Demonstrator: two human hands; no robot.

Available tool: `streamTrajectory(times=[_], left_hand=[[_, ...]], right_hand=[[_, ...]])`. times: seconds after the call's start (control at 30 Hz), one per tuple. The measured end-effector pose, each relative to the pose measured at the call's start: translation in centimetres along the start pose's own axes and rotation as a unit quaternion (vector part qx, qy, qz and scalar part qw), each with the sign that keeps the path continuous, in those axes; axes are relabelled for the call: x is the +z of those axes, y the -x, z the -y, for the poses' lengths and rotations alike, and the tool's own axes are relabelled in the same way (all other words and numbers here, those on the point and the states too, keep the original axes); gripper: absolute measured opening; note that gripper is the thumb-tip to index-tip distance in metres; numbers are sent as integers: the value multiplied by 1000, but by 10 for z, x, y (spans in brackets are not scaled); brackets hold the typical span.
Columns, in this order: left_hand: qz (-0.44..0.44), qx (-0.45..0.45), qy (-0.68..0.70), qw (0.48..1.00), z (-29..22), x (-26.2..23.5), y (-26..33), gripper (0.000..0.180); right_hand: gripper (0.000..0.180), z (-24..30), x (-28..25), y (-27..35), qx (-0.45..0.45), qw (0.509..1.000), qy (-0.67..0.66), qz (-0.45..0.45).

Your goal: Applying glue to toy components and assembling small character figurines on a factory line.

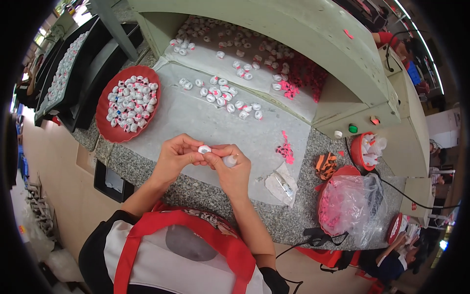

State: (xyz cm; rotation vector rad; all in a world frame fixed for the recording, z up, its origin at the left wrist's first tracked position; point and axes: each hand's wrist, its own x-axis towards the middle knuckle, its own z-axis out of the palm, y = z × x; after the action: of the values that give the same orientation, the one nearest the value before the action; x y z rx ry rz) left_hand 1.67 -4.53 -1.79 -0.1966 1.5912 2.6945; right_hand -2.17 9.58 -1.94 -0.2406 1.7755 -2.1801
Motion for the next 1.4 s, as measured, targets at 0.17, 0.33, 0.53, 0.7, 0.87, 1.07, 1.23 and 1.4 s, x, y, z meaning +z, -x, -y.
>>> streamTrajectory(times=[0.17, 0.33, 0.53, 0.7, 0.87, 1.07, 1.23, 1.4], left_hand=[[-289, 189, -476, 809, -36, -93, -21, 23], [-326, 373, -690, 528, -40, -99, -90, 21], [-240, 106, -822, 506, -17, -116, -136, 12], [-193, 203, -736, 617, -24, -94, -117, 6], [-324, 164, -625, 691, -56, -90, -119, 11], [-126, 158, -809, 552, -33, -113, -143, 23], [-131, 174, -658, 721, -40, -67, -115, 36], [88, 156, -274, 945, -24, 29, -34, 32]], right_hand=[[32, -10, 16, -6, -6, 993, 118, 7], [29, -12, 2, 3, -24, 988, 147, -36], [24, 2, -31, 23, -8, 990, 119, -71], [17, 9, -37, 25, -3, 992, 101, -75], [13, 4, -41, 28, 17, 993, 93, -69], [11, -1, -38, 32, 35, 993, 88, -64], [8, 3, -48, 34, 26, 989, 121, -78], [11, 26, -34, 23, -93, 990, 59, -84]])
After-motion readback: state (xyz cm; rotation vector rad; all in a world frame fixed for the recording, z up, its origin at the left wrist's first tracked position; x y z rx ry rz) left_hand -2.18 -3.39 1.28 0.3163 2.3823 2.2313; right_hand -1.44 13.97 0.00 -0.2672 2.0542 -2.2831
